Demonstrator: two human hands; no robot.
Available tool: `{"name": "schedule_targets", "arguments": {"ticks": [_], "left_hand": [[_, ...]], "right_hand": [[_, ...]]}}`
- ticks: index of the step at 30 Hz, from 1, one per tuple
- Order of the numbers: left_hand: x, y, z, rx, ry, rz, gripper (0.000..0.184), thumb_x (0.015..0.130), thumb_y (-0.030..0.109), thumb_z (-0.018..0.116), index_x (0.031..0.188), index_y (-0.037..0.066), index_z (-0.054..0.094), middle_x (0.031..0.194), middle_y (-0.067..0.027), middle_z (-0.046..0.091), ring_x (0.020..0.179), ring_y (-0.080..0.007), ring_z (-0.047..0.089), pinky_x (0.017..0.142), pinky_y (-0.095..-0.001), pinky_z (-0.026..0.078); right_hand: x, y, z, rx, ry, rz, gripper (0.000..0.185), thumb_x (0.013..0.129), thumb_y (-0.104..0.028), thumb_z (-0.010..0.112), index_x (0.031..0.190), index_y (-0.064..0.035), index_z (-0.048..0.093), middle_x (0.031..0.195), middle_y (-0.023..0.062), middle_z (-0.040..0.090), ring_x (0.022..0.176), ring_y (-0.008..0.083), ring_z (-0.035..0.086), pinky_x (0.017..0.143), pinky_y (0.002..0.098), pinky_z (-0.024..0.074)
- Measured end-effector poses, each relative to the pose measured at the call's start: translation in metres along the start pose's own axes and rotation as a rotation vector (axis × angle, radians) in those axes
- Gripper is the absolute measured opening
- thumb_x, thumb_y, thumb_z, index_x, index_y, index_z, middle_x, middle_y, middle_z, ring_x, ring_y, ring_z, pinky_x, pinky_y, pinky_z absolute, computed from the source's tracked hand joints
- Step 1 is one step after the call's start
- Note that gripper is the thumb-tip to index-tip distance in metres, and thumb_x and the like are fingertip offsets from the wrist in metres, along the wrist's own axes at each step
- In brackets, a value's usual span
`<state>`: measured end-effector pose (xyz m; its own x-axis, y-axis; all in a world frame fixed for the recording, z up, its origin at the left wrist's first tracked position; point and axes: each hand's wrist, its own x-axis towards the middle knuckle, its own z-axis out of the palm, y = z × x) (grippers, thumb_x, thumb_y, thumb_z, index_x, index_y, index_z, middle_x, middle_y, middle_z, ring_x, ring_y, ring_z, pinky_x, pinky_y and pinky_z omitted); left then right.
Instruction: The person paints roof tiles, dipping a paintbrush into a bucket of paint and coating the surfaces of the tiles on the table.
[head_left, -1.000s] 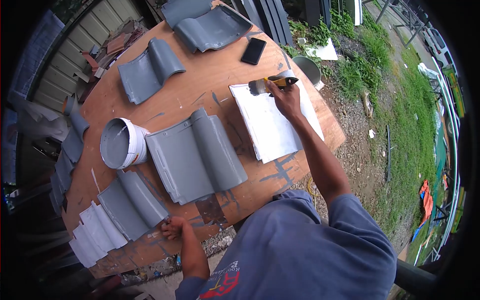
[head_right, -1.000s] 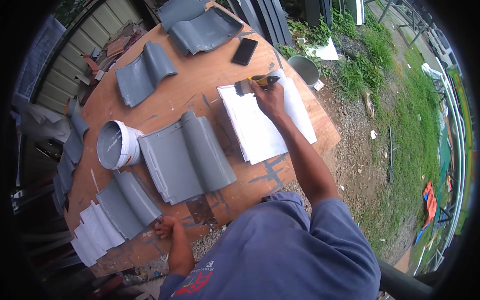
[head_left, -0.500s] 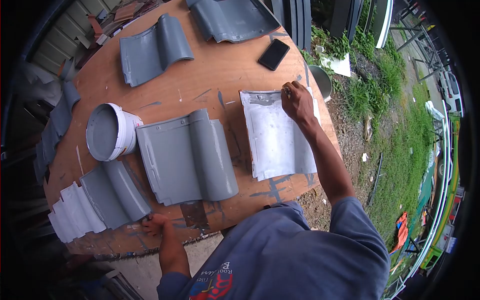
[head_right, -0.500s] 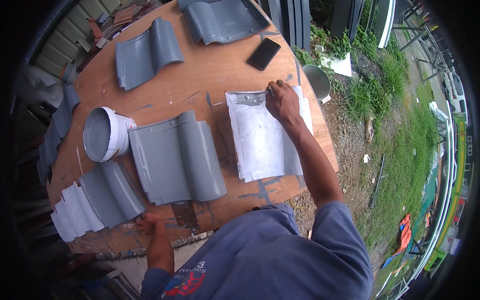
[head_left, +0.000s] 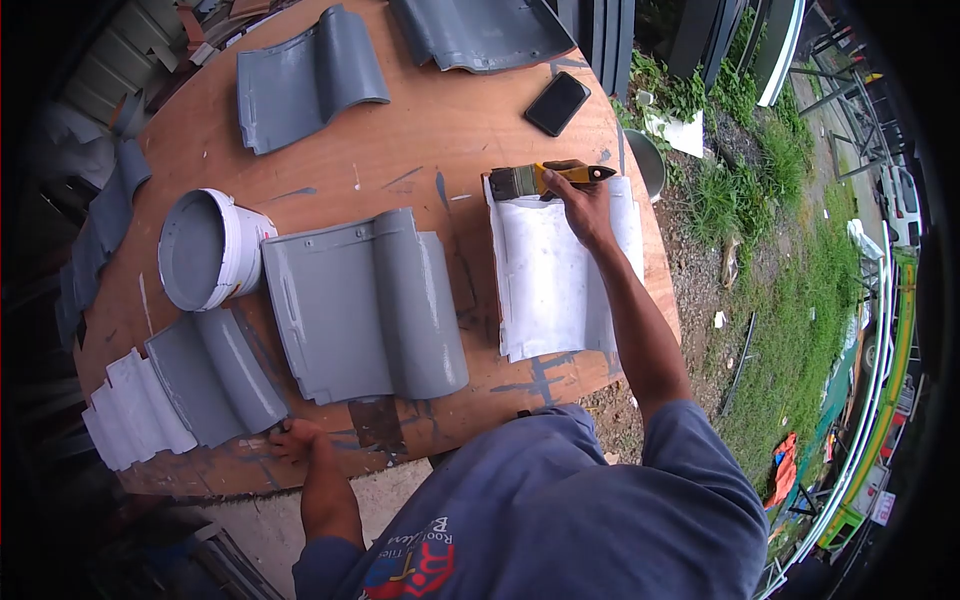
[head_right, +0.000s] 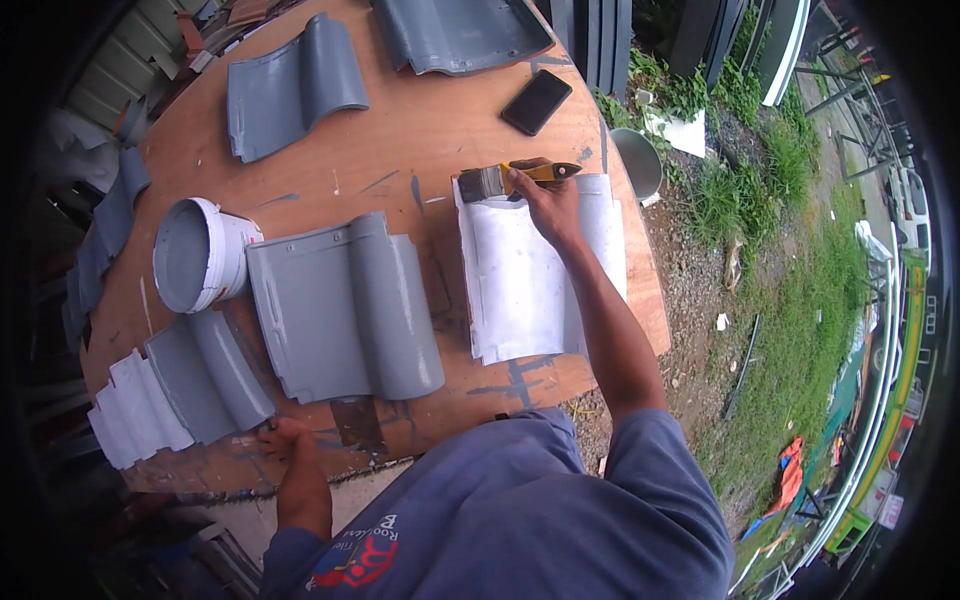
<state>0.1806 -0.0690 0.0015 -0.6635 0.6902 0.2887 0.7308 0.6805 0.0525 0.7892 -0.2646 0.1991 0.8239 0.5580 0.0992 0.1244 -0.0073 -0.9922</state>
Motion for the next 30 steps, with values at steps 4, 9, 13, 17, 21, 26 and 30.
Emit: {"name": "schedule_targets", "arguments": {"ticks": [4,9,13,17,21,26,30], "left_hand": [[-0.001,0.001,-0.006,0.019,-0.059,-0.004,0.050,0.089,0.039,0.049,0.131,0.013,0.055,0.139,-0.0151,0.050,0.124,-0.0418,0.050,0.100,-0.0611,0.044],[-0.002,0.003,-0.009,0.027,-0.058,-0.007,0.050,0.089,0.040,0.049,0.131,0.013,0.055,0.138,-0.0152,0.051,0.124,-0.0414,0.050,0.100,-0.0609,0.045],[-0.001,0.002,-0.005,0.024,-0.049,-0.022,0.051,0.089,0.040,0.049,0.131,0.013,0.055,0.139,-0.0154,0.051,0.124,-0.0410,0.051,0.100,-0.0604,0.044],[-0.003,0.002,-0.006,0.009,0.010,0.007,0.051,0.089,0.040,0.049,0.131,0.013,0.055,0.140,-0.0155,0.050,0.124,-0.0410,0.051,0.101,-0.0603,0.044],[-0.003,0.004,-0.012,0.006,-0.012,-0.001,0.050,0.089,0.040,0.049,0.130,0.013,0.055,0.140,-0.0161,0.050,0.124,-0.0412,0.051,0.100,-0.0601,0.044],[-0.002,0.004,-0.009,0.019,-0.070,-0.047,0.051,0.090,0.041,0.051,0.133,0.016,0.059,0.143,-0.0115,0.052,0.131,-0.0381,0.048,0.104,-0.0622,0.043],[0.000,0.004,-0.006,-0.001,0.001,0.011,0.049,0.088,0.039,0.050,0.129,0.012,0.056,0.137,-0.0160,0.051,0.122,-0.0415,0.051,0.097,-0.0607,0.045]], "right_hand": [[-0.006,0.010,-0.022,-0.594,0.086,-0.189,0.018,0.090,-0.015,0.074,0.100,-0.0001,0.073,0.088,0.0182,0.073,0.075,0.0280,0.071,0.069,0.0370,0.0543],[-0.015,0.005,0.015,-0.526,0.181,-0.238,0.016,0.091,-0.015,0.074,0.100,-0.0019,0.072,0.089,0.0155,0.073,0.078,0.0286,0.071,0.071,0.0369,0.0543],[-0.006,0.015,0.034,0.252,0.097,0.041,0.026,0.093,-0.016,0.079,0.110,0.0032,0.074,0.096,0.0105,0.076,0.083,0.0149,0.068,0.076,0.0309,0.0536],[-0.015,0.015,0.010,0.288,0.182,-0.038,0.029,0.093,-0.013,0.080,0.116,0.0032,0.073,0.104,0.0095,0.075,0.094,0.0151,0.068,0.085,0.0292,0.0546],[-0.030,0.013,-0.002,0.007,0.121,0.011,0.030,0.093,-0.011,0.079,0.118,0.0035,0.072,0.107,0.0113,0.075,0.100,0.0175,0.069,0.090,0.0304,0.0544],[-0.031,0.011,0.027,0.013,0.014,-0.015,0.032,0.093,-0.014,0.080,0.119,0.0025,0.073,0.111,0.0105,0.075,0.102,0.0163,0.068,0.091,0.0307,0.0540],[-0.024,0.012,0.016,0.240,0.140,-0.042,0.034,0.093,-0.014,0.080,0.122,0.0014,0.071,0.113,0.0109,0.074,0.103,0.0173,0.068,0.092,0.0315,0.0547]]}}
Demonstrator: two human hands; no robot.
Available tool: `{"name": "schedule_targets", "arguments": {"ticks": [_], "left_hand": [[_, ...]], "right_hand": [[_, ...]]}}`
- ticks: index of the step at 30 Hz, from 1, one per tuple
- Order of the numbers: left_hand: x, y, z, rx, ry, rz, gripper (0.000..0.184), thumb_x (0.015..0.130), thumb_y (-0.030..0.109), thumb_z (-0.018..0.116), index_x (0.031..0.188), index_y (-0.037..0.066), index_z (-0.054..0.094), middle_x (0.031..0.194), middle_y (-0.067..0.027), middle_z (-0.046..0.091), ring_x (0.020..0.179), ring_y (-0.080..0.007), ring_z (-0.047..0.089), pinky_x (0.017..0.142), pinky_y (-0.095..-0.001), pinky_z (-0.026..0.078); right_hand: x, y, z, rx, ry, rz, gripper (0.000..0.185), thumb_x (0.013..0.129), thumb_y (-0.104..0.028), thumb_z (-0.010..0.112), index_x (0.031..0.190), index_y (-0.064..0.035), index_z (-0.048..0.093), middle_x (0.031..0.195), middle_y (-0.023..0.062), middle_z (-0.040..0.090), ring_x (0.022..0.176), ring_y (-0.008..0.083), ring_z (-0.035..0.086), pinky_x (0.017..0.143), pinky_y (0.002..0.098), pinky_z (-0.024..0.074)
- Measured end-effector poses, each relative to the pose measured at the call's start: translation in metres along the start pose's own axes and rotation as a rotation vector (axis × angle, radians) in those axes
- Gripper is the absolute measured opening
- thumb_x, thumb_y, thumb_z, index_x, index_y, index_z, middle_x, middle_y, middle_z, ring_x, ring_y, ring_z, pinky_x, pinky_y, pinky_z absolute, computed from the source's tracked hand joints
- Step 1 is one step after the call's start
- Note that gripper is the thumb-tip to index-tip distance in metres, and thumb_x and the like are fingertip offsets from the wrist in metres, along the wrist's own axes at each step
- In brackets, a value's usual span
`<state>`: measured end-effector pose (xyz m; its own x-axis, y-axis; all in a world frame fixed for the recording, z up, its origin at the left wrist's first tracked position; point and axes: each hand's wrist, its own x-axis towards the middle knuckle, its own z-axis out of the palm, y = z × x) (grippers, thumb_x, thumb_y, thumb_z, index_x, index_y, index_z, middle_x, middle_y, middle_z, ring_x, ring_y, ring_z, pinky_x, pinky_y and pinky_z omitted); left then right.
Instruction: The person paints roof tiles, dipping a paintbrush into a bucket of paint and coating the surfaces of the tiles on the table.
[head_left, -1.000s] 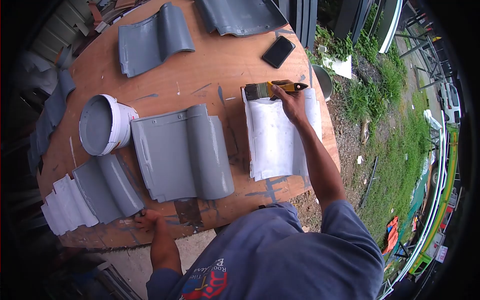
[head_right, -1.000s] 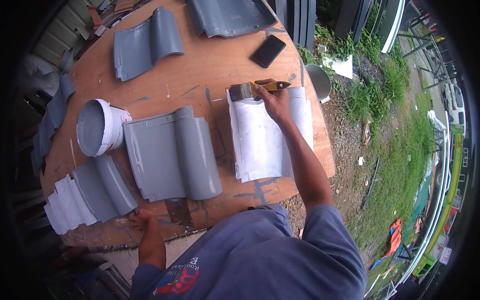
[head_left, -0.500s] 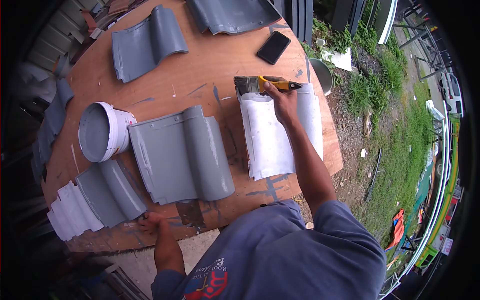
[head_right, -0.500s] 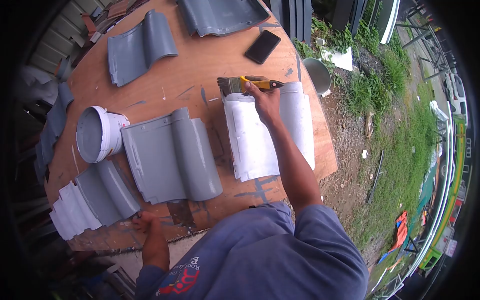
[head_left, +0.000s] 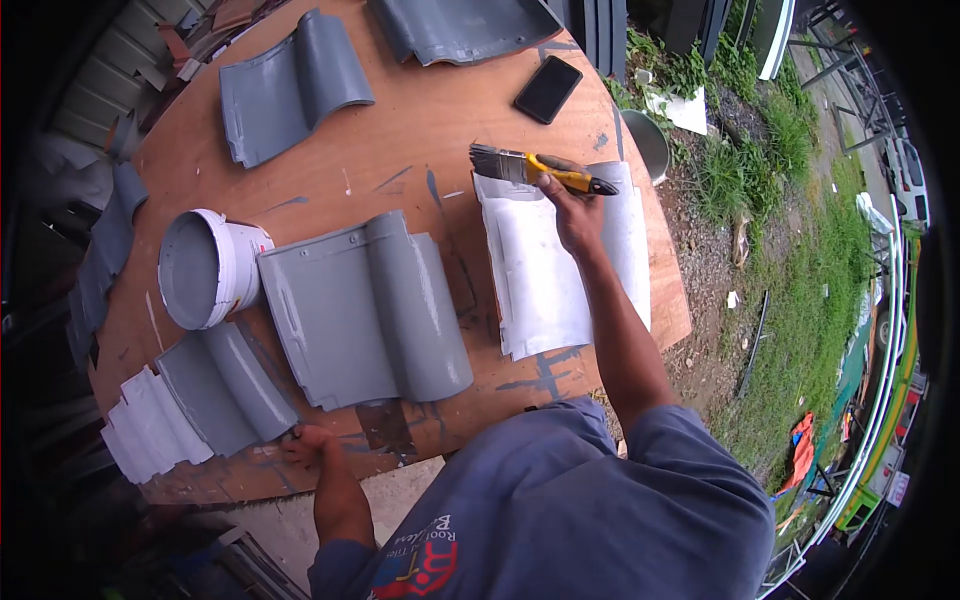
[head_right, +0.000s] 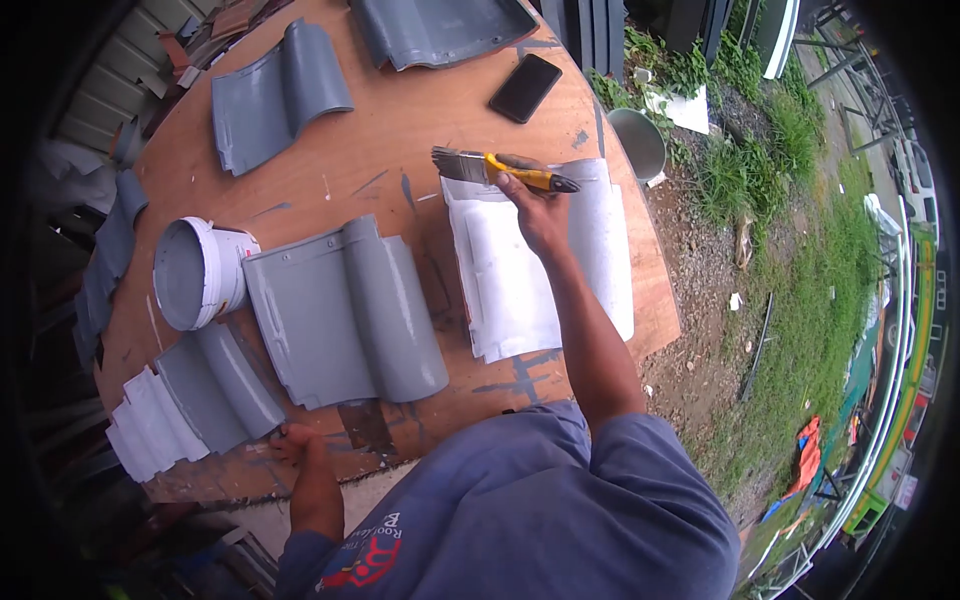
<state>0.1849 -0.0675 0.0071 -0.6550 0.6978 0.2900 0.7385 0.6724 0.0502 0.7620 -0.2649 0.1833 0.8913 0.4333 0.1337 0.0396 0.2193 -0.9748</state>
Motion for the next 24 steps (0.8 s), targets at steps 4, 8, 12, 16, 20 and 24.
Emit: {"name": "schedule_targets", "arguments": {"ticks": [4,8,12,16,20,24], "left_hand": [[0.001,-0.003,0.000,0.033,-0.075,-0.040,0.050,0.089,0.040,0.050,0.130,0.012,0.055,0.137,-0.0155,0.051,0.126,-0.0400,0.050,0.099,-0.0608,0.044],[0.001,-0.002,0.004,0.043,-0.023,-0.022,0.052,0.089,0.041,0.049,0.132,0.012,0.055,0.138,-0.0155,0.051,0.127,-0.0390,0.050,0.101,-0.0605,0.044],[0.001,-0.003,0.003,0.042,-0.027,-0.021,0.052,0.089,0.040,0.049,0.132,0.012,0.056,0.137,-0.0158,0.052,0.126,-0.0387,0.050,0.101,-0.0599,0.043],[-0.004,0.001,-0.006,0.025,-0.013,-0.011,0.050,0.089,0.040,0.050,0.131,0.013,0.058,0.135,-0.0161,0.054,0.126,-0.0386,0.050,0.101,-0.0599,0.043],[0.000,-0.004,0.000,0.062,-0.035,-0.014,0.050,0.089,0.040,0.049,0.131,0.013,0.058,0.136,-0.0163,0.054,0.126,-0.0394,0.051,0.100,-0.0598,0.043],[-0.004,0.001,-0.006,0.028,-0.012,-0.036,0.050,0.089,0.040,0.049,0.130,0.013,0.057,0.137,-0.0161,0.053,0.124,-0.0404,0.053,0.100,-0.0600,0.043]], "right_hand": [[-0.008,0.012,-0.011,-0.147,-0.146,0.054,0.033,0.094,-0.016,0.080,0.122,0.0002,0.072,0.112,0.0101,0.074,0.102,0.0179,0.068,0.091,0.0309,0.0555],[-0.027,-0.013,-0.022,-0.188,-0.351,0.173,0.033,0.091,-0.020,0.083,0.115,0.0015,0.073,0.106,0.0096,0.075,0.098,0.0167,0.070,0.087,0.0308,0.0564],[-0.021,-0.025,-0.011,-0.130,-0.104,0.074,0.030,0.092,-0.015,0.081,0.115,0.0031,0.073,0.101,0.0097,0.076,0.096,0.0169,0.071,0.086,0.0299,0.0566],[0.000,-0.005,0.005,-0.438,-0.085,-0.209,0.024,0.091,-0.011,0.078,0.112,-0.0012,0.075,0.099,0.0154,0.076,0.092,0.0221,0.073,0.081,0.0331,0.0569],[0.011,-0.010,-0.012,-0.843,-0.092,-0.264,0.016,0.092,-0.014,0.073,0.101,-0.0008,0.071,0.094,0.0174,0.073,0.087,0.0310,0.072,0.076,0.0385,0.0561],[0.028,-0.028,-0.035,-1.297,-0.082,-0.407,0.010,0.090,-0.013,0.064,0.093,-0.0033,0.063,0.088,0.0177,0.064,0.082,0.0413,0.067,0.073,0.0503,0.0536]]}}
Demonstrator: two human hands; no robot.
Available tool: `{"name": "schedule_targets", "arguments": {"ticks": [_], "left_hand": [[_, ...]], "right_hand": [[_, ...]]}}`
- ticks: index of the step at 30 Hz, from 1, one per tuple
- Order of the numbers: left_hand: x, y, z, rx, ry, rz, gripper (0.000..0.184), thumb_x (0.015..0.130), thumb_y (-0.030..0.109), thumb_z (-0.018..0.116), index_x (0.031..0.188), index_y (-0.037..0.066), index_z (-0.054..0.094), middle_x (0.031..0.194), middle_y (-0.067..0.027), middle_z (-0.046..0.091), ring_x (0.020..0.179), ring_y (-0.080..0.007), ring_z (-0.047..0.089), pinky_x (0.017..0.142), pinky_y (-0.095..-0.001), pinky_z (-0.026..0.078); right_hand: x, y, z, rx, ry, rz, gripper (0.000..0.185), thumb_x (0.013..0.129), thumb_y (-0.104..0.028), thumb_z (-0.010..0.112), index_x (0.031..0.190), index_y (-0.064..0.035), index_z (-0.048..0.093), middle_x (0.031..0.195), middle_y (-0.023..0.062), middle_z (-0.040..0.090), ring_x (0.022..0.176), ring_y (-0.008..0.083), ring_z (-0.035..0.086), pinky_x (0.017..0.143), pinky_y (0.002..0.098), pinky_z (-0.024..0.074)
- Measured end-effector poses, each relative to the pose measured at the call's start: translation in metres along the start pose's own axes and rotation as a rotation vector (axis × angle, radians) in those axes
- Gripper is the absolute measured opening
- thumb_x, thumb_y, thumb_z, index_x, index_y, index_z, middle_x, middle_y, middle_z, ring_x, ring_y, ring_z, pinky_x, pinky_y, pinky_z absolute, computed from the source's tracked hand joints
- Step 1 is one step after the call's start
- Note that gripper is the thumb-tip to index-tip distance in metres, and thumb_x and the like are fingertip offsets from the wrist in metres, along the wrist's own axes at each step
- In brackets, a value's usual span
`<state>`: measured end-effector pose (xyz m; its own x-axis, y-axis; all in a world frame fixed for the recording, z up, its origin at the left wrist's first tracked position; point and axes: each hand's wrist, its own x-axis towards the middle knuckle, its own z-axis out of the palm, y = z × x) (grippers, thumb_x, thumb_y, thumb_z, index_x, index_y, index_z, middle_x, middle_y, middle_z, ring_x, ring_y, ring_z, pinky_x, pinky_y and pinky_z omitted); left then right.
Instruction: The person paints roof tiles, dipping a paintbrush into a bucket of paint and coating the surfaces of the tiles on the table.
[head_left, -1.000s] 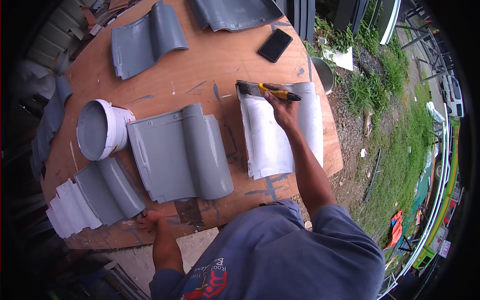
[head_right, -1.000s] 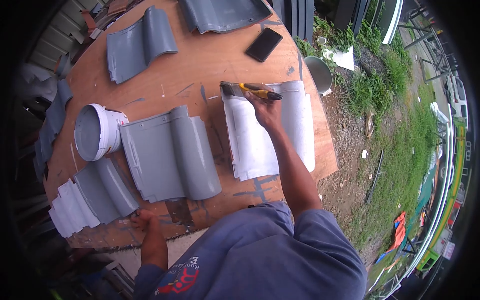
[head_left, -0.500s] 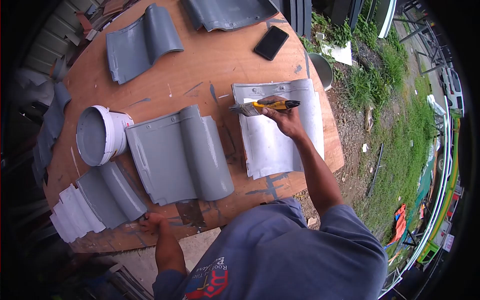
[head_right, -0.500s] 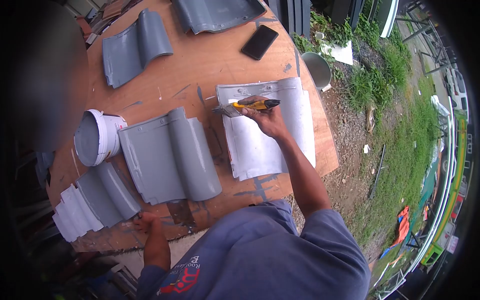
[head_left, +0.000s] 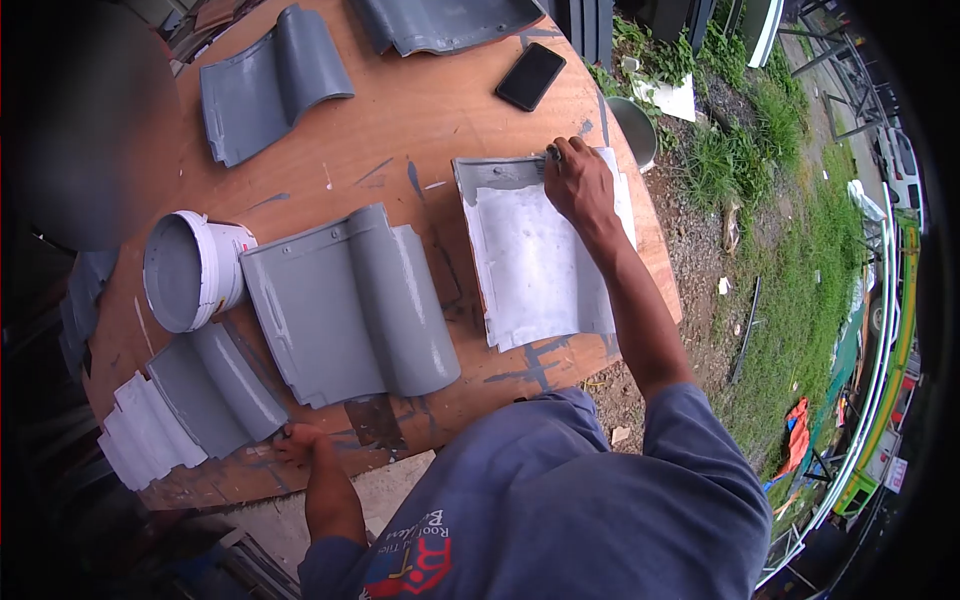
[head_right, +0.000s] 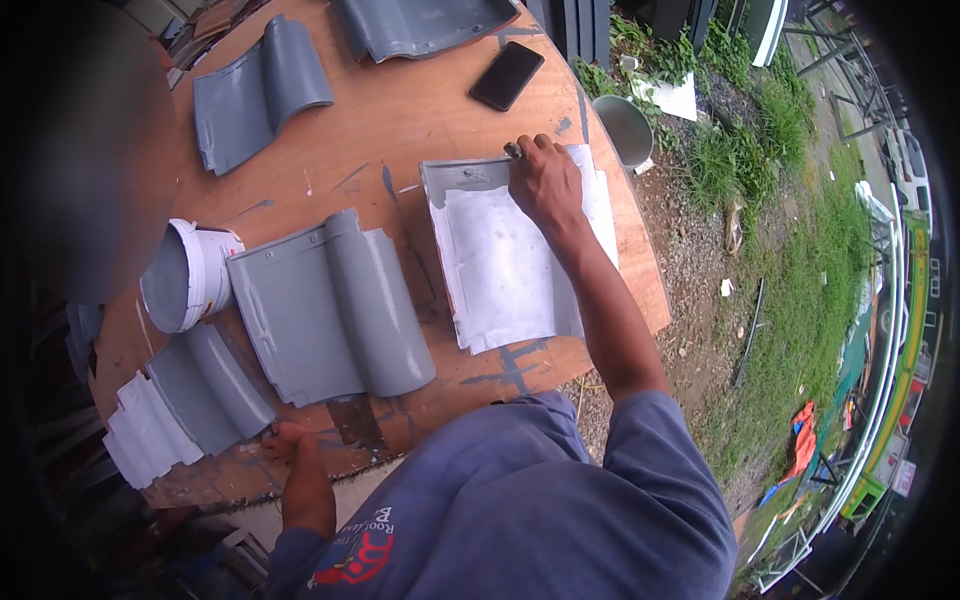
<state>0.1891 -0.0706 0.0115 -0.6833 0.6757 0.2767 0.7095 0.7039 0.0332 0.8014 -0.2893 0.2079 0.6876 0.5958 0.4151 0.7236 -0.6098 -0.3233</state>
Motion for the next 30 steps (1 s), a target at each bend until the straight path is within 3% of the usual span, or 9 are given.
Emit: {"name": "schedule_targets", "arguments": {"ticks": [8,10,14,16,18,19,20,26,30], "left_hand": [[0.001,-0.002,0.003,-0.004,-0.026,0.002,0.051,0.088,0.041,0.049,0.130,0.013,0.057,0.137,-0.0147,0.052,0.124,-0.0405,0.052,0.099,-0.0599,0.044],[0.003,-0.002,0.003,-0.003,-0.019,0.008,0.051,0.087,0.041,0.049,0.130,0.013,0.057,0.137,-0.0141,0.052,0.124,-0.0397,0.051,0.099,-0.0595,0.044],[0.006,-0.004,0.009,-0.008,-0.004,-0.002,0.051,0.088,0.041,0.049,0.130,0.013,0.057,0.137,-0.0135,0.052,0.124,-0.0389,0.051,0.098,-0.0593,0.044],[0.002,-0.003,0.008,-0.030,0.025,0.017,0.051,0.088,0.041,0.049,0.129,0.013,0.057,0.139,-0.0137,0.051,0.124,-0.0385,0.051,0.099,-0.0594,0.044],[0.003,-0.003,0.008,0.003,-0.015,0.005,0.051,0.088,0.041,0.049,0.129,0.012,0.057,0.140,-0.0139,0.051,0.124,-0.0389,0.051,0.099,-0.0596,0.044],[0.005,-0.003,0.007,0.030,-0.044,0.003,0.051,0.088,0.040,0.049,0.129,0.012,0.056,0.141,-0.0140,0.051,0.125,-0.0392,0.051,0.100,-0.0598,0.044],[0.005,-0.003,0.006,0.034,-0.044,-0.002,0.051,0.088,0.040,0.049,0.129,0.012,0.056,0.141,-0.0140,0.051,0.125,-0.0392,0.051,0.100,-0.0598,0.044],[0.003,-0.003,0.004,0.003,-0.035,0.010,0.051,0.088,0.039,0.049,0.130,0.011,0.054,0.141,-0.0147,0.051,0.125,-0.0403,0.051,0.101,-0.0607,0.044],[-0.001,-0.003,0.005,-0.022,-0.045,0.025,0.049,0.087,0.038,0.051,0.128,0.012,0.055,0.137,-0.0152,0.051,0.123,-0.0406,0.052,0.100,-0.0605,0.044]], "right_hand": [[0.015,-0.015,-0.002,-0.115,-0.031,-0.012,0.006,0.089,-0.008,0.060,0.089,-0.0032,0.064,0.089,0.0196,0.066,0.083,0.0424,0.067,0.071,0.0522,0.0543],[0.012,-0.012,0.020,0.085,-0.090,0.058,0.018,0.090,-0.016,0.069,0.094,0.0008,0.066,0.087,0.0215,0.067,0.080,0.0381,0.070,0.072,0.0451,0.0539],[0.019,-0.004,0.011,0.707,-0.222,0.278,0.024,0.092,-0.024,0.071,0.089,-0.0006,0.069,0.083,0.0205,0.072,0.078,0.0344,0.072,0.072,0.0402,0.0553],[0.021,0.009,0.002,0.666,-0.233,0.238,0.022,0.091,-0.023,0.068,0.089,-0.0010,0.068,0.086,0.0199,0.071,0.079,0.0361,0.071,0.071,0.0419,0.0548],[0.025,0.019,-0.010,0.216,-0.197,0.157,0.016,0.091,-0.018,0.064,0.092,-0.0026,0.068,0.089,0.0190,0.070,0.083,0.0391,0.070,0.072,0.0446,0.0544],[0.026,0.024,-0.013,0.066,-0.118,0.105,0.019,0.092,-0.021,0.067,0.088,-0.0026,0.064,0.078,0.0173,0.067,0.072,0.0349,0.066,0.069,0.0418,0.0524],[0.029,0.023,-0.022,-0.053,-0.141,0.080,0.011,0.089,-0.013,0.061,0.094,-0.0039,0.065,0.093,0.0177,0.068,0.085,0.0425,0.067,0.073,0.0498,0.0535],[0.023,-0.008,-0.022,-0.149,0.012,-0.107,0.010,0.090,-0.013,0.063,0.091,-0.0029,0.063,0.095,0.0188,0.068,0.084,0.0429,0.067,0.074,0.0506,0.0537],[0.012,0.000,0.006,0.174,-0.197,0.057,0.017,0.090,-0.016,0.067,0.087,-0.0003,0.064,0.086,0.0203,0.068,0.081,0.0427,0.068,0.072,0.0477,0.0528]]}}
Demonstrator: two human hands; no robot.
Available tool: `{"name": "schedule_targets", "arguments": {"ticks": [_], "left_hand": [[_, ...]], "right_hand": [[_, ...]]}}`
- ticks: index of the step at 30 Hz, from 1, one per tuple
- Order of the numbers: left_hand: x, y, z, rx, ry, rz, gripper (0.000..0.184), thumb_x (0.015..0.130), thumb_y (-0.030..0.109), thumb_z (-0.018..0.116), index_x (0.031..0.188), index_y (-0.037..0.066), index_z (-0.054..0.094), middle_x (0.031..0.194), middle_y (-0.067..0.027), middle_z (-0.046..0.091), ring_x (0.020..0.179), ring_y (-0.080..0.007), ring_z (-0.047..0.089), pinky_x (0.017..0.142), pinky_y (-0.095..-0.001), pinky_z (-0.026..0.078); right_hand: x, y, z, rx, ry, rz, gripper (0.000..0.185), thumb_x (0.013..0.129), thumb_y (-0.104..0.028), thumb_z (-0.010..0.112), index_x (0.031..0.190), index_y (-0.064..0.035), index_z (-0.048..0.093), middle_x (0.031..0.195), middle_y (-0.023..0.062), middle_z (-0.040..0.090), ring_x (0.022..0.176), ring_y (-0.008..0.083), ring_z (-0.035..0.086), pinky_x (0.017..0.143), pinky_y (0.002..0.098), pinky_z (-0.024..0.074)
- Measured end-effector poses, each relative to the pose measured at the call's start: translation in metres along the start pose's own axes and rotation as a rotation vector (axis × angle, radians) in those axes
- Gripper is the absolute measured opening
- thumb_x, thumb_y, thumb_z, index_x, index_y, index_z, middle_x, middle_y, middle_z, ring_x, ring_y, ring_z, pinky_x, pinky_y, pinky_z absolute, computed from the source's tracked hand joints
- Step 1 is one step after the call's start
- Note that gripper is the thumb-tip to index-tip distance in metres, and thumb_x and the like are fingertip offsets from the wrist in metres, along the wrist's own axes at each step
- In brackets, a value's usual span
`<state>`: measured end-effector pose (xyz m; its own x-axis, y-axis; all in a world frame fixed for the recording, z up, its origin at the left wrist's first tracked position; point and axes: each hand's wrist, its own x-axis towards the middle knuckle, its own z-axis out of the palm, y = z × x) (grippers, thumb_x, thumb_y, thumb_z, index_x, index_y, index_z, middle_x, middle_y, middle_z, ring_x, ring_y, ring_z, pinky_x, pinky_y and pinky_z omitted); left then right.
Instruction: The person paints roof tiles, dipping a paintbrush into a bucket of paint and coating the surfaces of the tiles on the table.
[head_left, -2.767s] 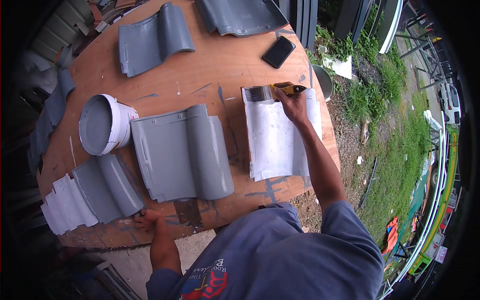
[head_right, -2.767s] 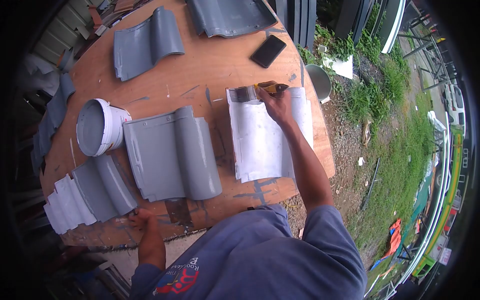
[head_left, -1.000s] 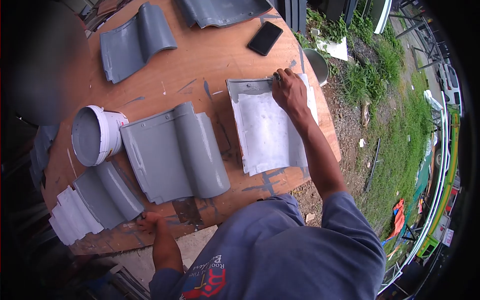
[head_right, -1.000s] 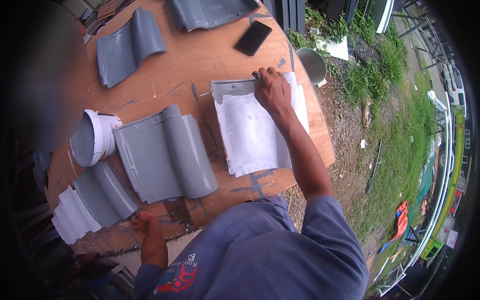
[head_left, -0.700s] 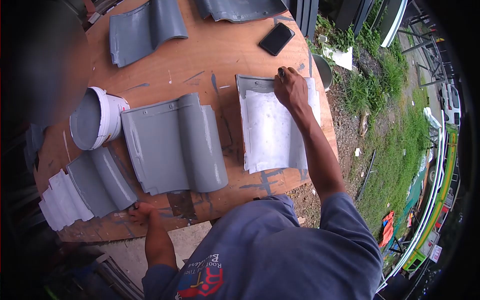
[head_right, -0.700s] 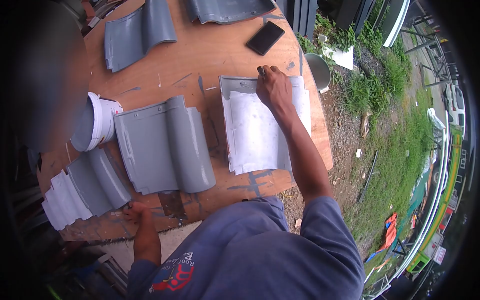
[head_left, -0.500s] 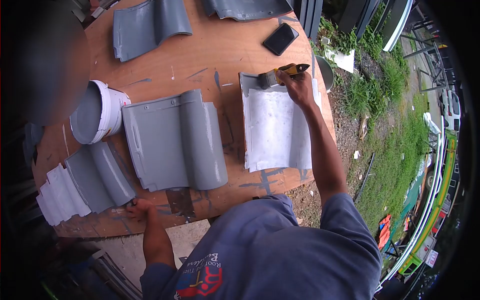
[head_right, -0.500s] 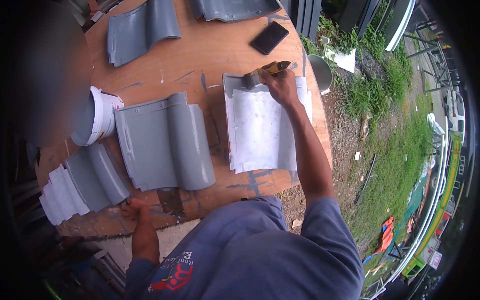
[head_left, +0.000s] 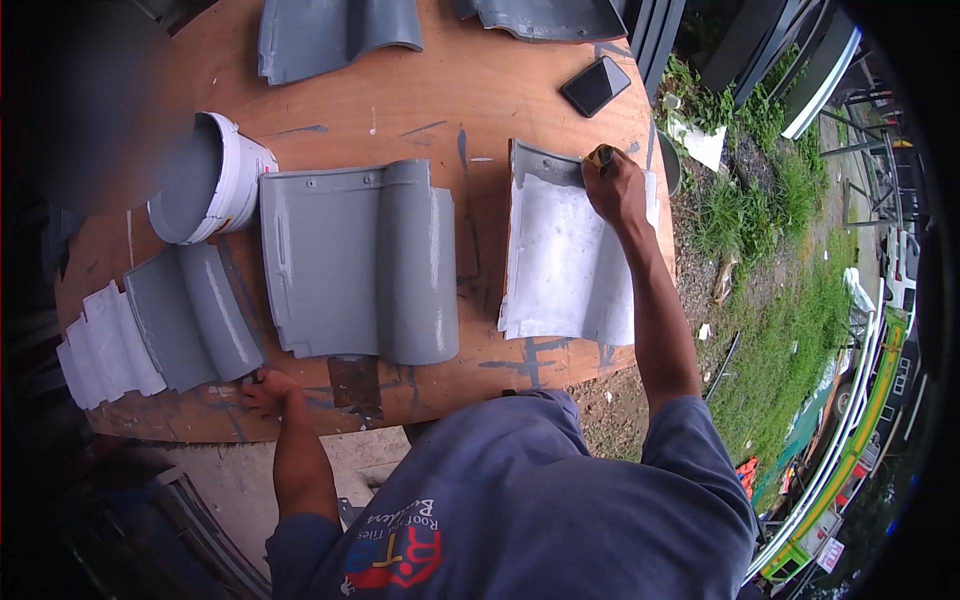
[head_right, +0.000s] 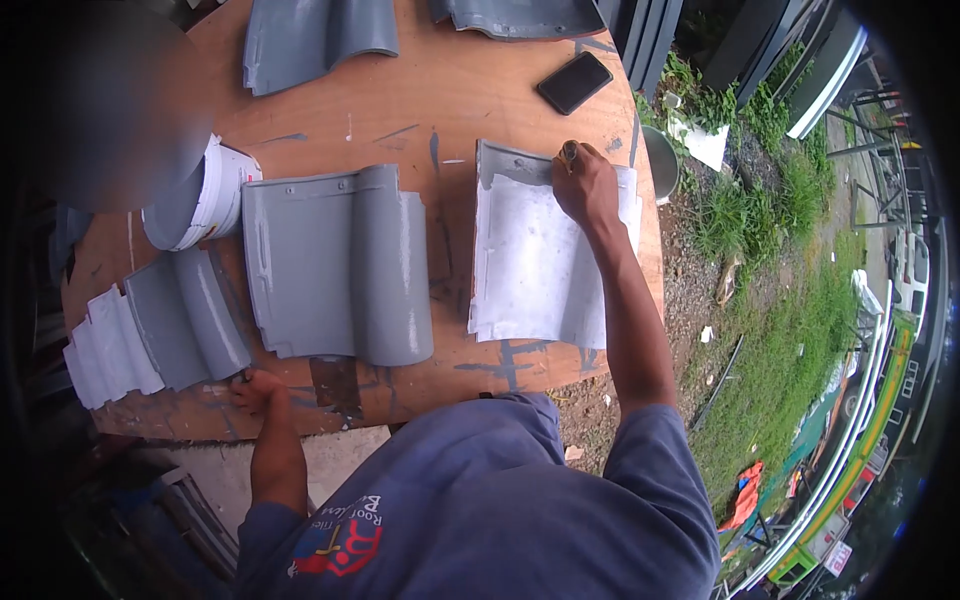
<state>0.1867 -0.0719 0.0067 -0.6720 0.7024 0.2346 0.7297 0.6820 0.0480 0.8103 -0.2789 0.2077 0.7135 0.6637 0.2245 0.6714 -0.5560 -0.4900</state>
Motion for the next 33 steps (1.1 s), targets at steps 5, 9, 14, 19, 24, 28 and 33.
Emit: {"name": "schedule_targets", "arguments": {"ticks": [5,9,14,19,24,28,33], "left_hand": [[0.002,0.001,-0.001,-0.019,0.027,-0.030,0.045,0.085,0.038,0.055,0.121,0.012,0.056,0.130,-0.0137,0.052,0.119,-0.0382,0.053,0.097,-0.0568,0.046],[-0.002,0.009,-0.018,0.010,0.001,-0.064,0.043,0.083,0.036,0.059,0.118,0.012,0.056,0.126,-0.0135,0.052,0.118,-0.0360,0.053,0.095,-0.0551,0.046],[0.000,0.007,-0.019,0.016,-0.053,-0.045,0.042,0.082,0.034,0.060,0.117,0.012,0.055,0.126,-0.0141,0.051,0.119,-0.0353,0.052,0.093,-0.0546,0.046],[0.001,0.009,-0.025,-0.022,-0.108,-0.031,0.043,0.083,0.034,0.060,0.118,0.011,0.054,0.127,-0.0144,0.050,0.120,-0.0356,0.050,0.095,-0.0556,0.044],[0.000,0.011,-0.035,-0.054,-0.140,-0.032,0.044,0.084,0.032,0.057,0.120,0.008,0.054,0.131,-0.0169,0.049,0.121,-0.0386,0.050,0.099,-0.0571,0.043],[0.002,0.010,-0.034,-0.090,-0.150,-0.031,0.043,0.083,0.031,0.059,0.120,0.009,0.053,0.138,-0.0152,0.048,0.125,-0.0384,0.048,0.100,-0.0569,0.041],[0.001,0.007,-0.027,-0.093,-0.136,-0.022,0.043,0.083,0.031,0.058,0.120,0.009,0.053,0.137,-0.0154,0.048,0.124,-0.0385,0.048,0.100,-0.0573,0.041]], "right_hand": [[0.014,-0.051,-0.027,0.383,0.003,0.049,0.025,0.095,-0.021,0.073,0.101,0.0029,0.074,0.079,0.0088,0.073,0.074,0.0128,0.067,0.067,0.0286,0.0526],[0.027,-0.172,-0.030,0.805,0.012,-0.085,0.029,0.097,-0.021,0.076,0.109,0.0055,0.073,0.092,0.0093,0.074,0.081,0.0138,0.068,0.071,0.0267,0.0534],[0.044,-0.339,0.007,1.059,-0.354,-0.332,0.027,0.097,-0.020,0.075,0.104,0.0054,0.073,0.087,0.0081,0.074,0.078,0.0121,0.067,0.072,0.0272,0.0542],[0.066,-0.452,0.118,0.862,-0.531,-0.555,0.032,0.094,-0.023,0.075,0.099,0.0081,0.074,0.082,0.0176,0.074,0.074,0.0209,0.071,0.073,0.0363,0.0558],[0.062,-0.506,0.183,0.621,-0.585,-0.667,0.035,0.090,-0.026,0.076,0.100,0.0075,0.073,0.093,0.0285,0.073,0.087,0.0390,0.073,0.082,0.0447,0.0565],[0.060,-0.517,0.197,0.513,-0.676,-0.712,0.036,0.089,-0.027,0.075,0.099,0.0076,0.073,0.097,0.0305,0.073,0.094,0.0434,0.072,0.087,0.0458,0.0561],[0.062,-0.510,0.200,0.624,-0.666,-0.547,0.040,0.089,-0.029,0.076,0.101,0.0088,0.073,0.094,0.0274,0.075,0.090,0.0376,0.075,0.085,0.0424,0.0567]]}}
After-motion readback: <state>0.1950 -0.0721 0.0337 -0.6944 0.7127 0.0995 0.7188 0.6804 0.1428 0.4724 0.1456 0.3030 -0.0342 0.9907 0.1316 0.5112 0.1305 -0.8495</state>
